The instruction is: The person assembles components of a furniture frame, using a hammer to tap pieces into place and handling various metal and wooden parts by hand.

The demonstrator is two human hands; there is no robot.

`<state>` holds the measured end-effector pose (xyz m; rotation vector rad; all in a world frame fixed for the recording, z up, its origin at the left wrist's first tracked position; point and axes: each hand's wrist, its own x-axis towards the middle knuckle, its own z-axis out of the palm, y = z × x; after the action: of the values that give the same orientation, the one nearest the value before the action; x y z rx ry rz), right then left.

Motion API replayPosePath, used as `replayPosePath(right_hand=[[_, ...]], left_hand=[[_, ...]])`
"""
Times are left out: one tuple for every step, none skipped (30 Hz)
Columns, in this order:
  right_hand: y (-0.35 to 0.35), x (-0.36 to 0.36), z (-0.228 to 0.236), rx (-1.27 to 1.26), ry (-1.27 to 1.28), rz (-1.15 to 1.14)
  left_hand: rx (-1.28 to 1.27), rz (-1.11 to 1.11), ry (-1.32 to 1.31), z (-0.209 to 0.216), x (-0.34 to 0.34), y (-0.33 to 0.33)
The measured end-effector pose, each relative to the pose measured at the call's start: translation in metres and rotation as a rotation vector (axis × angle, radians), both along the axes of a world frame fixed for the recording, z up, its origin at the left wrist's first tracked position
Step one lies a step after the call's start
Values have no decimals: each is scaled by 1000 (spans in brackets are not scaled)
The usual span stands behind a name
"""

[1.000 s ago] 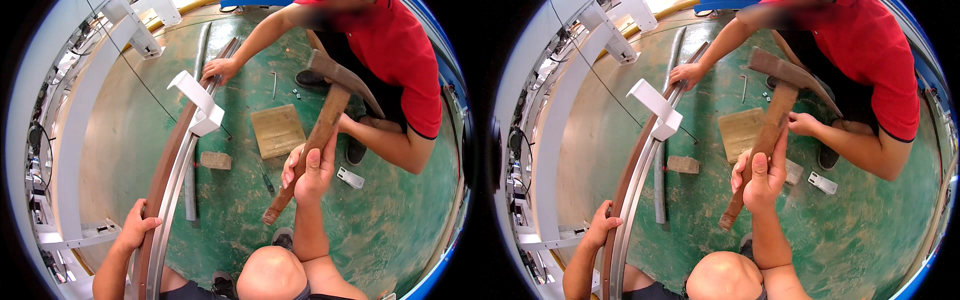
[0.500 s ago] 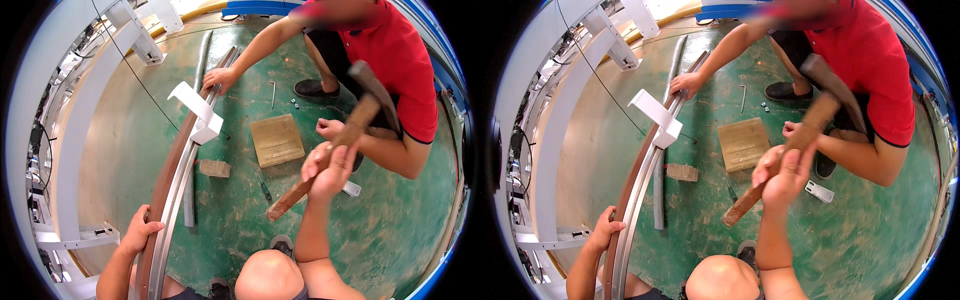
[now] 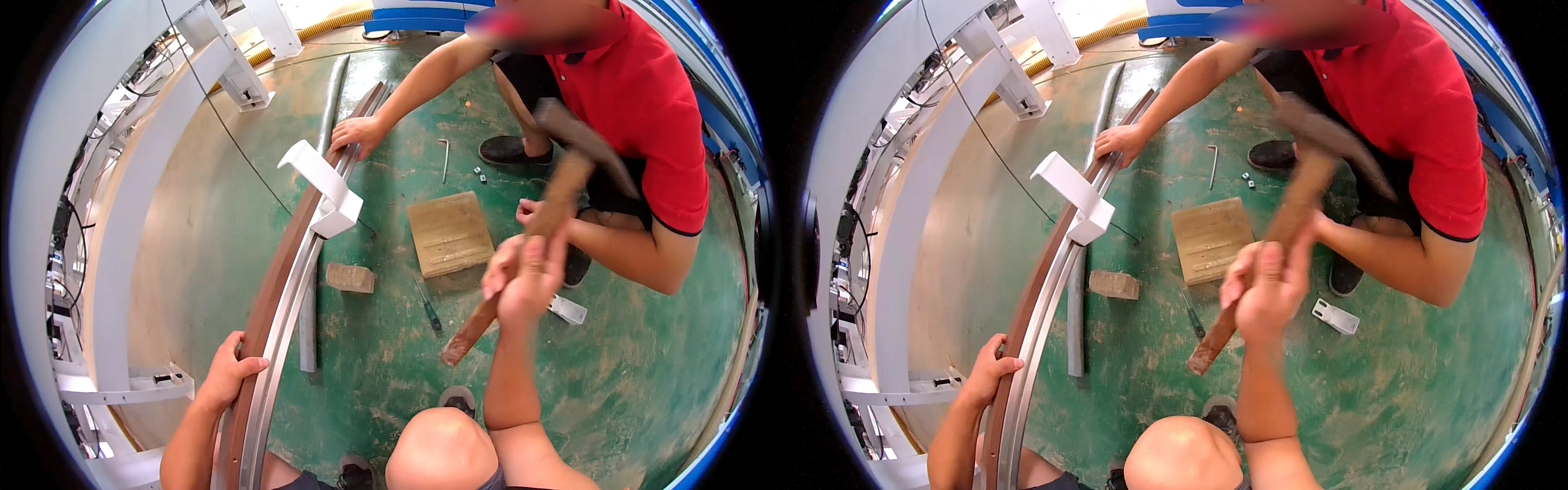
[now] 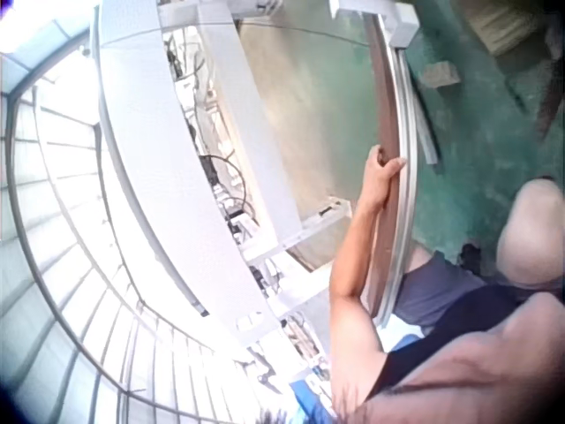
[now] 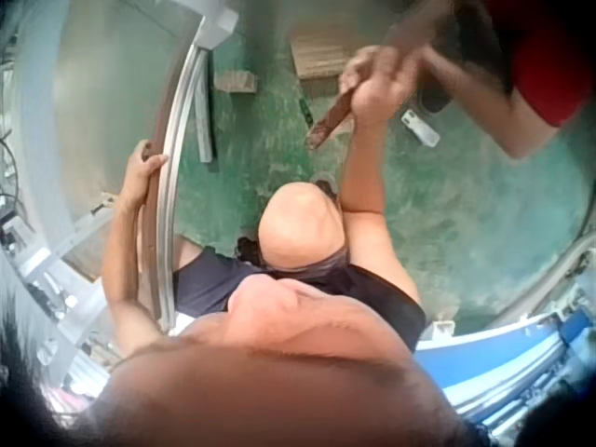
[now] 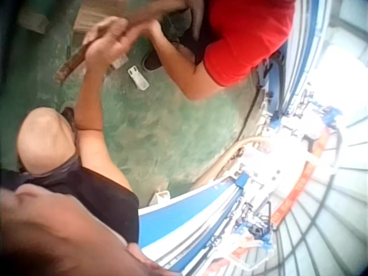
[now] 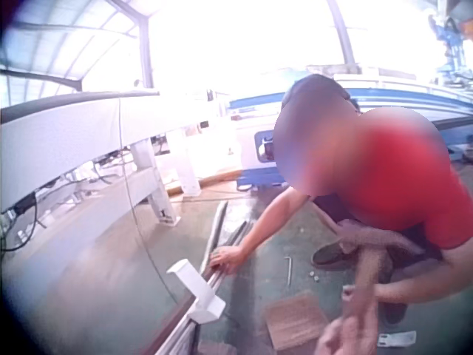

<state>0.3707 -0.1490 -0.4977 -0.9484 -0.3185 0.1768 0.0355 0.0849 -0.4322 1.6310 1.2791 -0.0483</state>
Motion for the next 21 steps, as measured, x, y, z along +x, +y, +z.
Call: replayPosePath(right_hand=[[-4,2,13,50,24,-94],[-6,4,19,101,49,-187],[2,-2,14,160,38,-181],[16,-12,1,218,20,-180],[39,-22,-43,137,-141,-36],[54,-34,-53,-13,-90,183],[69,-42,-48,-191,-75,392],[68,-44,-39,-434,149,651],[81,-41,-37,-379,58,576],[67,-43,-42,-353,-6,515],[56,-39,-46,-329,-68,453],[37,-30,-33,-261,-37,397],[27,-12,-10,-181,-31,322],[27,-3,-3,-111,-41,252],[20,4,4,-58,-49,171],[15,6,12,-17,-12,103],[11,7,21,26,27,37],[10,9,26,71,57,-34],[12,5,20,114,34,-51],[23,-5,6,157,10,-68],[37,-13,-14,201,-14,-87]], left_hand=[[1,-26,5,-3,-1,0],[-19,-6,-1,-2,-1,0],[-38,14,-5,0,-1,0],[-59,30,-15,-1,1,-1],[-24,3,-29,-1,8,-2],[11,-6,-33,-6,6,-2],[49,-25,-43,-9,6,2],[11,-24,-35,-11,3,1],[16,-10,-42,-8,-5,13],[-17,17,-34,-8,-11,9],[-37,25,-73,-7,-5,16],[-88,34,-65,-2,-4,10],[-56,60,-61,1,-5,0],[-6,94,-90,0,-5,2],[-15,65,-75,-4,-3,3],[-18,39,-47,-3,-4,3],[-19,14,-18,-2,-6,3],[-35,32,-27,0,-4,2],[-54,49,-31,3,0,0],[-72,66,-36,6,3,-2],[-51,43,-27,10,10,-3]])
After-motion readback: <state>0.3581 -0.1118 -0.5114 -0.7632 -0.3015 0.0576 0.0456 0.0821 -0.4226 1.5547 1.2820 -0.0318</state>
